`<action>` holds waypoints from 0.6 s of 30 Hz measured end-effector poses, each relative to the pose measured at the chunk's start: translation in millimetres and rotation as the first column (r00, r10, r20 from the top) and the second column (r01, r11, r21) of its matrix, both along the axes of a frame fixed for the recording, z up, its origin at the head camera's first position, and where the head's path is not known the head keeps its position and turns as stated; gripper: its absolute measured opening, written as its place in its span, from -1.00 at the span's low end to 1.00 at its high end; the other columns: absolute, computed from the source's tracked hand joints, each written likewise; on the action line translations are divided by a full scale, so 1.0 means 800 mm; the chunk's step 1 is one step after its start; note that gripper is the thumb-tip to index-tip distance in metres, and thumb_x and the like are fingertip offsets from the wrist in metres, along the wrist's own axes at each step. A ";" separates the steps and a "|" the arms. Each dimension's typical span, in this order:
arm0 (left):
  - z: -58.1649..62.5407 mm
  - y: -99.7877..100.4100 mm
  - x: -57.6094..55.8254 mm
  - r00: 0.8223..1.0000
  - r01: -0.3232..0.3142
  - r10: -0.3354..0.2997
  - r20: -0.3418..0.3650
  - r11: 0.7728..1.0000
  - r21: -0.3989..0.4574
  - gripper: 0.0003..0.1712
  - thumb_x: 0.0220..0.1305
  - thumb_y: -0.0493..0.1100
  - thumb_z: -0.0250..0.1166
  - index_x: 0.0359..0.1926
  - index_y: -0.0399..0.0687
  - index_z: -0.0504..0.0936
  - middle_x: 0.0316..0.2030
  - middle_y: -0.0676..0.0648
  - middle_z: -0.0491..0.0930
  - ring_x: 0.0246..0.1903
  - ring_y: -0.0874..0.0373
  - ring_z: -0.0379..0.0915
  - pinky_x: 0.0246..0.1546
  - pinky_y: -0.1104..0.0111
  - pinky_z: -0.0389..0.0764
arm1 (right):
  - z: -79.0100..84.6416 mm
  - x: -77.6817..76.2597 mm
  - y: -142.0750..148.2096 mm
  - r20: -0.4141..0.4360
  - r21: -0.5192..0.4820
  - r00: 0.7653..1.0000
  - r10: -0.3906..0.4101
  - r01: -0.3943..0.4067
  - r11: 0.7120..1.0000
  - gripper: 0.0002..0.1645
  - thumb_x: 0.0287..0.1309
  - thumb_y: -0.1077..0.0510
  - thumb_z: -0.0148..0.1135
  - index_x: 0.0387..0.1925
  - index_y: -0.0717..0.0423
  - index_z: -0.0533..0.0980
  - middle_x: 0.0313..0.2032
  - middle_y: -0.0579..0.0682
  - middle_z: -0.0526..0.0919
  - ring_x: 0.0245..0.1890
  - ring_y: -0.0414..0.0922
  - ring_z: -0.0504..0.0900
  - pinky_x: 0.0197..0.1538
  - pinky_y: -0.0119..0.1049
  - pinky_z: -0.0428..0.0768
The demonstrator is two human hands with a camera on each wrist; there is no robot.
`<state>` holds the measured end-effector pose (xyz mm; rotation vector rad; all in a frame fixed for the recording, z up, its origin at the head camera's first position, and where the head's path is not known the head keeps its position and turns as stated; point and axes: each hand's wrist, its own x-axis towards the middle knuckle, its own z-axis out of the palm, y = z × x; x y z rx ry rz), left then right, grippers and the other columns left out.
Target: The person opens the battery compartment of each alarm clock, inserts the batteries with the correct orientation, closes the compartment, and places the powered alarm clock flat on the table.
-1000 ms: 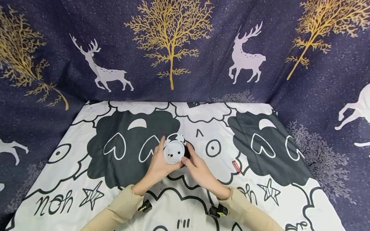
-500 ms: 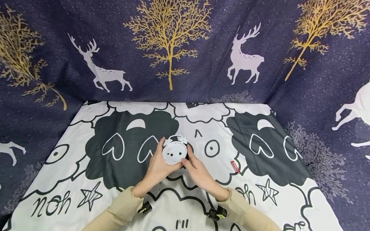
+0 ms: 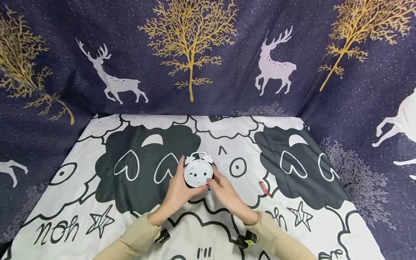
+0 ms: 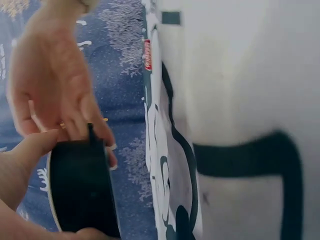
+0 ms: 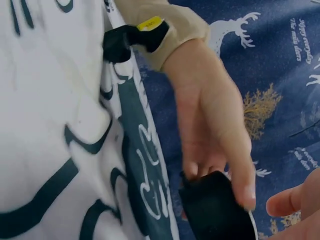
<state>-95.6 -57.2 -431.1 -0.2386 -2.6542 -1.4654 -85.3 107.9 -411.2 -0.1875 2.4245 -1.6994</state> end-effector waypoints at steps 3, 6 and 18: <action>0.000 -0.003 0.000 0.997 0.067 -0.070 0.044 0.995 0.072 0.37 -0.27 -0.06 0.54 0.42 -0.13 -0.21 0.13 -0.22 0.45 0.11 -0.05 0.42 0.02 0.12 0.46 | -0.006 -0.005 0.002 0.005 -0.023 1.000 -0.009 0.010 1.000 -0.32 0.27 0.14 -0.07 0.36 0.22 0.02 0.36 0.14 0.10 0.31 0.02 0.22 0.31 -0.08 0.19; -0.003 -0.004 -0.002 0.989 0.113 -0.124 0.084 0.985 0.132 0.35 -0.25 -0.19 0.53 0.42 -0.20 -0.24 0.19 -0.28 0.36 0.18 -0.07 0.33 0.04 0.16 0.46 | -0.011 -0.010 0.006 0.001 -0.035 1.000 -0.014 0.014 0.999 -0.35 0.25 0.18 -0.07 0.34 0.24 0.08 0.34 0.16 0.15 0.31 0.03 0.22 0.32 -0.08 0.18; -0.019 -0.003 -0.010 0.990 0.107 -0.111 0.090 0.993 0.051 0.32 -0.32 -0.24 0.56 0.39 -0.33 -0.13 0.25 -0.34 0.26 0.19 -0.12 0.28 0.08 0.19 0.42 | -0.021 -0.018 0.011 0.038 -0.057 0.999 -0.015 0.017 0.998 -0.38 0.25 0.23 -0.09 0.30 0.39 0.09 0.32 0.25 0.14 0.36 0.04 0.10 0.33 -0.08 0.15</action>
